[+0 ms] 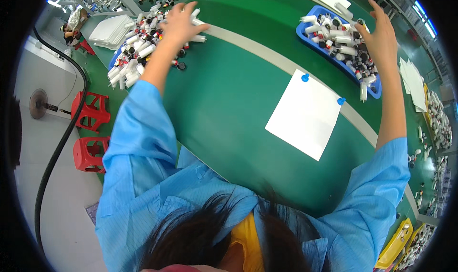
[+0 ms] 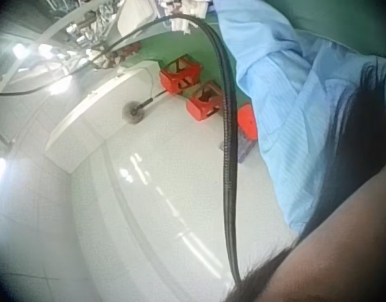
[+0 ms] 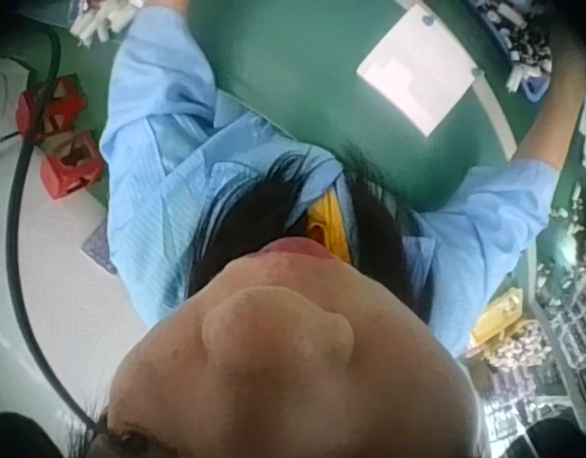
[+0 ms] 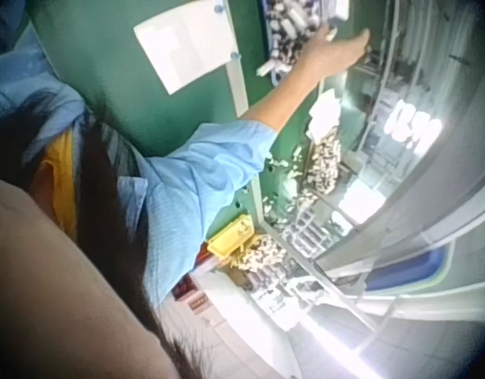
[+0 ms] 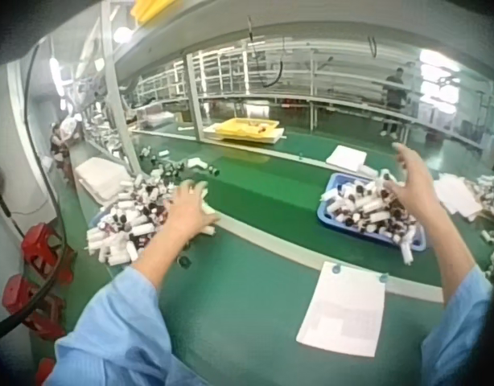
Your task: The person assembles small cylindrical components by hand, fitting cylindrical caps onto plastic tubes at an assembly line workstation.
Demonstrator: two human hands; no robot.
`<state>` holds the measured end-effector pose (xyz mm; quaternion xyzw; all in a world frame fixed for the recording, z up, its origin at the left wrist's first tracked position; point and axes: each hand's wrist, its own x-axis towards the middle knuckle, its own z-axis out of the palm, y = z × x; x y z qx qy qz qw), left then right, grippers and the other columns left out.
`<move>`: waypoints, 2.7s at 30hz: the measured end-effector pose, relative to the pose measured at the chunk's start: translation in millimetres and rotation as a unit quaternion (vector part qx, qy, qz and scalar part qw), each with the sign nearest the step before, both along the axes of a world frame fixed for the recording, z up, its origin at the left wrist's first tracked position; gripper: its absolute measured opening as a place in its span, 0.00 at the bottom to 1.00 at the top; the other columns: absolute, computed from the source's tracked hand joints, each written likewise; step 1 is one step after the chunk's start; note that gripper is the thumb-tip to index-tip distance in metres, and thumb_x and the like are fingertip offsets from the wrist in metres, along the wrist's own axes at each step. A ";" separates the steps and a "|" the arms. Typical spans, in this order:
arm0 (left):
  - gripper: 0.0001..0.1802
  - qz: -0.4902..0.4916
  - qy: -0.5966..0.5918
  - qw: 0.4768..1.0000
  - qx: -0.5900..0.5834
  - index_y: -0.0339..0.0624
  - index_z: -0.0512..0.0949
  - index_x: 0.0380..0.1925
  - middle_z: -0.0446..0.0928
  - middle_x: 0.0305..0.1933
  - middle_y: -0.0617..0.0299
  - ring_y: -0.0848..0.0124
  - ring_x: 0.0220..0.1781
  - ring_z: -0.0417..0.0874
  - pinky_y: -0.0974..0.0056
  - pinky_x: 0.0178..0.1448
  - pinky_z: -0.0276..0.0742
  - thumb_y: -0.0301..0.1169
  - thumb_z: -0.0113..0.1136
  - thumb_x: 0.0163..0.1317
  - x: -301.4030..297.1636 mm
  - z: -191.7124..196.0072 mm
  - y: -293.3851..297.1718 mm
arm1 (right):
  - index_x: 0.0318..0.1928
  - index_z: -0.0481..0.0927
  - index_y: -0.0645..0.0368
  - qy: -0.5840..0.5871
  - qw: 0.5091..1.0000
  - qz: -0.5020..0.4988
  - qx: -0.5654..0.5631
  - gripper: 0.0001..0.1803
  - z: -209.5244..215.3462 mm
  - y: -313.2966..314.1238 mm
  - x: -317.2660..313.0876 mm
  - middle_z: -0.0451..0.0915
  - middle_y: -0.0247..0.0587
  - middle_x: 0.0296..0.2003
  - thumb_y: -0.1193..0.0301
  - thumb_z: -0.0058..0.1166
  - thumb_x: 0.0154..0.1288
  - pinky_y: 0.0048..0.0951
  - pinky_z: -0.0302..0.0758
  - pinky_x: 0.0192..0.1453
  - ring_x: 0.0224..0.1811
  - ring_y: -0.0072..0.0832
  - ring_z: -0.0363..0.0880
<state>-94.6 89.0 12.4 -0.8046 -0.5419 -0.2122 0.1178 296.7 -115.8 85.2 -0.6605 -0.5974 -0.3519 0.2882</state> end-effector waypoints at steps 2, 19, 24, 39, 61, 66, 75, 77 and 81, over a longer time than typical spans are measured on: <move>0.58 0.100 0.054 0.989 -0.093 0.68 0.54 0.66 0.48 0.71 0.49 0.41 0.70 0.50 0.32 0.63 0.53 0.61 0.71 0.31 -24.9 6.9 34.1 | 0.60 0.68 0.49 0.140 0.989 0.029 -0.022 0.31 -12.7 -11.5 -12.9 0.77 0.40 0.43 0.70 0.62 0.53 0.29 0.74 0.42 0.41 0.28 0.75; 0.44 -0.126 -0.163 0.959 -0.196 0.46 0.70 0.57 0.70 0.53 0.42 0.51 0.54 0.73 0.60 0.61 0.68 0.47 0.67 0.34 -91.2 0.6 59.0 | 0.54 0.71 0.63 0.549 0.778 0.251 -0.175 0.23 -146.7 -76.7 -125.6 0.75 0.33 0.35 0.82 0.55 0.56 0.16 0.70 0.39 0.35 0.17 0.72; 0.39 -0.271 -0.079 0.937 -0.207 0.47 0.72 0.54 0.66 0.55 0.45 0.52 0.56 0.70 0.59 0.60 0.67 0.42 0.67 0.35 -63.1 1.6 -11.5 | 0.54 0.71 0.63 0.536 0.784 0.242 -0.199 0.22 -147.6 -79.2 -126.4 0.75 0.32 0.34 0.81 0.55 0.57 0.16 0.70 0.40 0.35 0.16 0.72; 0.27 -0.367 0.081 0.925 -0.061 0.64 0.71 0.56 0.62 0.66 0.63 0.55 0.69 0.58 0.35 0.67 0.47 0.51 0.58 0.55 -29.3 -31.0 -99.1 | 0.46 0.77 0.63 0.513 0.800 0.234 -0.206 0.14 -147.7 -76.7 -125.7 0.77 0.32 0.31 0.77 0.56 0.57 0.16 0.69 0.37 0.32 0.16 0.71; 0.13 -0.386 0.006 0.921 -0.057 0.36 0.78 0.37 0.80 0.33 0.49 0.55 0.41 0.80 0.57 0.49 0.75 0.33 0.59 0.55 102.3 -16.9 -112.9 | 0.46 0.78 0.62 0.687 0.666 0.256 -0.139 0.12 -148.3 -75.8 -106.8 0.80 0.34 0.37 0.74 0.55 0.61 0.17 0.73 0.46 0.38 0.16 0.76; 0.16 -0.371 0.018 0.908 -0.191 0.35 0.76 0.45 0.81 0.35 0.52 0.62 0.35 0.82 0.63 0.47 0.76 0.30 0.57 0.57 122.7 -10.5 -140.6 | 0.44 0.79 0.60 0.435 0.838 0.231 -0.236 0.12 -138.1 -93.8 -129.8 0.80 0.40 0.37 0.74 0.53 0.60 0.24 0.75 0.47 0.40 0.28 0.78; 0.18 -0.309 -0.433 0.535 -0.656 0.35 0.72 0.51 0.77 0.47 0.56 0.64 0.54 0.75 0.59 0.60 0.68 0.33 0.52 0.64 138.0 -34.8 -148.2 | 0.28 0.74 0.65 0.073 0.943 0.174 -0.274 0.08 -122.7 -115.7 -181.7 0.76 0.47 0.26 0.79 0.53 0.43 0.33 0.75 0.35 0.34 0.39 0.76; 0.19 -0.330 -0.524 0.399 -0.676 0.36 0.70 0.53 0.77 0.46 0.55 0.63 0.55 0.76 0.58 0.60 0.69 0.33 0.52 0.65 135.5 -40.0 -147.2 | 0.30 0.74 0.65 0.063 0.966 0.159 -0.192 0.10 -124.8 -113.8 -181.6 0.77 0.45 0.25 0.79 0.53 0.41 0.32 0.75 0.33 0.31 0.38 0.76; 0.21 -0.341 -0.522 0.399 -0.672 0.36 0.68 0.55 0.76 0.45 0.57 0.67 0.49 0.76 0.59 0.59 0.69 0.35 0.52 0.65 133.4 -43.2 -149.9 | 0.34 0.73 0.64 0.036 0.941 0.140 -0.307 0.13 -125.3 -118.6 -187.7 0.75 0.40 0.27 0.80 0.51 0.42 0.31 0.75 0.35 0.33 0.35 0.74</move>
